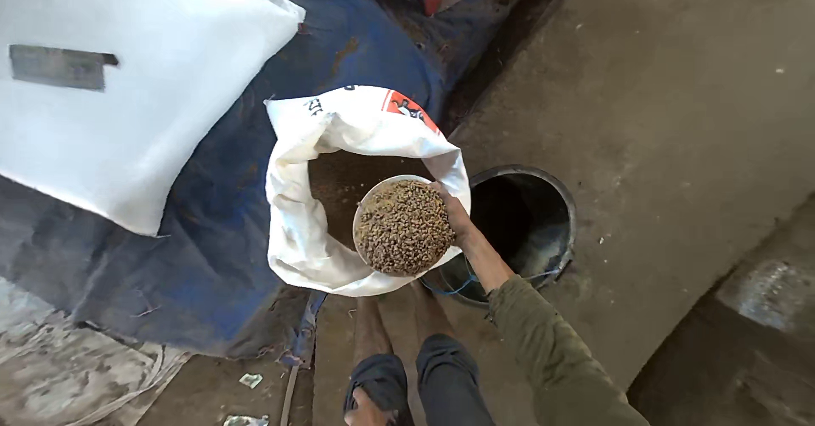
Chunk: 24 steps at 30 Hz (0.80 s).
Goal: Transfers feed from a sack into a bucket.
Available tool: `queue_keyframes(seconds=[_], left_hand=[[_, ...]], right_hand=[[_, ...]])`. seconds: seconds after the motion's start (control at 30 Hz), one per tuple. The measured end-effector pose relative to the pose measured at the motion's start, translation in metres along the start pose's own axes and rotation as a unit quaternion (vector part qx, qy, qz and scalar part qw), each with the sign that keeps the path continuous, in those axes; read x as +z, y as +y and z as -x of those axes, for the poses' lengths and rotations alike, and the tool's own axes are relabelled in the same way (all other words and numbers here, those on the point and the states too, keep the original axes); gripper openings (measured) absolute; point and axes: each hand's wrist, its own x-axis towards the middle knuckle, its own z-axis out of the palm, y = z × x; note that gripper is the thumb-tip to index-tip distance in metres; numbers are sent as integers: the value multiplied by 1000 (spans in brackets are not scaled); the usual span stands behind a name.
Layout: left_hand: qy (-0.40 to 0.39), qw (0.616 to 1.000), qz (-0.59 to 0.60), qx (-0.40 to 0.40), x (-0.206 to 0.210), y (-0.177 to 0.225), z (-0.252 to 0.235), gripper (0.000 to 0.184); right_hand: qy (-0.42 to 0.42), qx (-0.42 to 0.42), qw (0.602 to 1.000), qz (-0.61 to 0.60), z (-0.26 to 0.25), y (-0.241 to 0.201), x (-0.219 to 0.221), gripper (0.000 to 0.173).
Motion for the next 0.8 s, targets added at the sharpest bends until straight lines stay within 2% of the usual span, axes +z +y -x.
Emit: queue_keyframes(seconds=[0.2,0.33,0.4,0.47,0.53,0.6,0.67,0.73,0.8], left_hand=[[44,998,-29,28,9,-4,-13,131],[84,996,10,31,19,-11,-27,128],[75,994,53,54,10,-11,-20,124],[66,995,41,67,9,-10,-19,122],[53,995,52,68,14,-12,-24,124],[34,997,-22,63,2,-8,-21,123],[33,998,-31,54,-1,-11,-20,124],[17,998,-36,53,-11,-16,-24,126],[15,997,-46,57,-14,-24,-32,128]], right_hand=[[87,-31,995,23,90,-16,-70,59],[220,-29,972,82,152,-19,-138,58],[298,-8,943,150,179,-21,-166,59],[359,-6,901,245,199,-17,-190,60],[394,8,858,329,212,-12,-199,52],[420,45,815,397,216,-5,-194,49],[435,61,777,451,214,9,-183,50],[444,31,755,481,206,26,-175,63],[474,20,714,515,201,40,-166,71]])
